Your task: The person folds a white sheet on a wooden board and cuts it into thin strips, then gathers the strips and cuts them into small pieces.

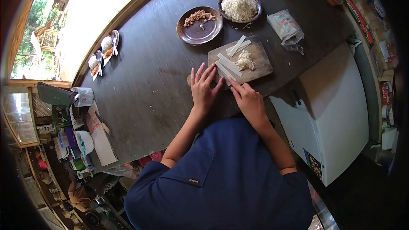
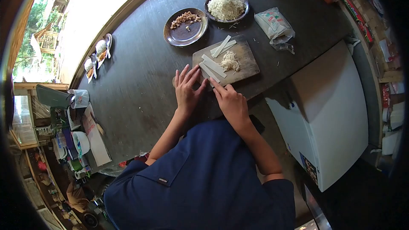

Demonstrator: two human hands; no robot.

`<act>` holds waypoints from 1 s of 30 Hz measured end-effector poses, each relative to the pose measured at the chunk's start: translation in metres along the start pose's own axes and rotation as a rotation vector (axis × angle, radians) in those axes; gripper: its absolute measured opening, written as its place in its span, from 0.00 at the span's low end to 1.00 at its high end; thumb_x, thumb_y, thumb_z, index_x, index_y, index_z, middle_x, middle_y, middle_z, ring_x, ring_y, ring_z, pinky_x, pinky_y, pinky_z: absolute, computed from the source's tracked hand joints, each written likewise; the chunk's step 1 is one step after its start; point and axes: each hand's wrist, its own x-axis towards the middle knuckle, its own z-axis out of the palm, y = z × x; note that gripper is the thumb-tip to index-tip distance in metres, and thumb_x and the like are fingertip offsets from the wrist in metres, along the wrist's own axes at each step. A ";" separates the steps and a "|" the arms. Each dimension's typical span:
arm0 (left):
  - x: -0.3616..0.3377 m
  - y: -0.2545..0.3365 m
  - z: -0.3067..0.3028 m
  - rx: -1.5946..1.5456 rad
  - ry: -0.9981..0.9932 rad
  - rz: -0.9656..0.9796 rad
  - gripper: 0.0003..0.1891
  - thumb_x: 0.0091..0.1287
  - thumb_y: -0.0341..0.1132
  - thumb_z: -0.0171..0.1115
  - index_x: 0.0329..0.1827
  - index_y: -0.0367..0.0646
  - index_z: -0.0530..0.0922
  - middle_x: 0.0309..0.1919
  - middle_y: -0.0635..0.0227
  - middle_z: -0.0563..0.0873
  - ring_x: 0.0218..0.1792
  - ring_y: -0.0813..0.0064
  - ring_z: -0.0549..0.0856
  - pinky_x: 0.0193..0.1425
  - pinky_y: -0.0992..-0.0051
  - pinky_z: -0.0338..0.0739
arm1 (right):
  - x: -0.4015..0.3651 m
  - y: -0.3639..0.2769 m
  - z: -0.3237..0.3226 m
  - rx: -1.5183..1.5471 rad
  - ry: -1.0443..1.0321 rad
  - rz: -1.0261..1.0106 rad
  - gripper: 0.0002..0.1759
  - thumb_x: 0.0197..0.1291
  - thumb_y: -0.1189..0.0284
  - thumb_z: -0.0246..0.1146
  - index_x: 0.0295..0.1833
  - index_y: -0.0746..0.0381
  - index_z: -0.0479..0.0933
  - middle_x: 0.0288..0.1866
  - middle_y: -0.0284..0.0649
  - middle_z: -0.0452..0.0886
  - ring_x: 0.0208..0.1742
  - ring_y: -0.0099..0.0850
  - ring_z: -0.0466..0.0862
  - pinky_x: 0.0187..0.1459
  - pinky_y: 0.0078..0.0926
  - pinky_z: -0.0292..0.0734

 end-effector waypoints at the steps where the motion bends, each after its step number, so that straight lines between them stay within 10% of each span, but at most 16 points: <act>1: -0.001 0.000 0.001 -0.012 0.004 -0.009 0.26 0.69 0.46 0.77 0.66 0.45 0.88 0.71 0.71 0.87 0.80 0.59 0.75 0.89 0.47 0.57 | -0.001 0.000 0.001 0.003 0.005 0.001 0.25 0.81 0.56 0.61 0.80 0.30 0.75 0.38 0.44 0.81 0.33 0.53 0.89 0.37 0.50 0.88; 30: -0.001 0.002 -0.002 0.025 0.011 -0.017 0.26 0.68 0.49 0.77 0.66 0.47 0.89 0.70 0.75 0.87 0.78 0.61 0.75 0.88 0.49 0.56 | -0.002 -0.003 -0.001 -0.004 0.000 -0.005 0.27 0.80 0.58 0.63 0.81 0.31 0.75 0.37 0.43 0.80 0.32 0.51 0.89 0.36 0.49 0.88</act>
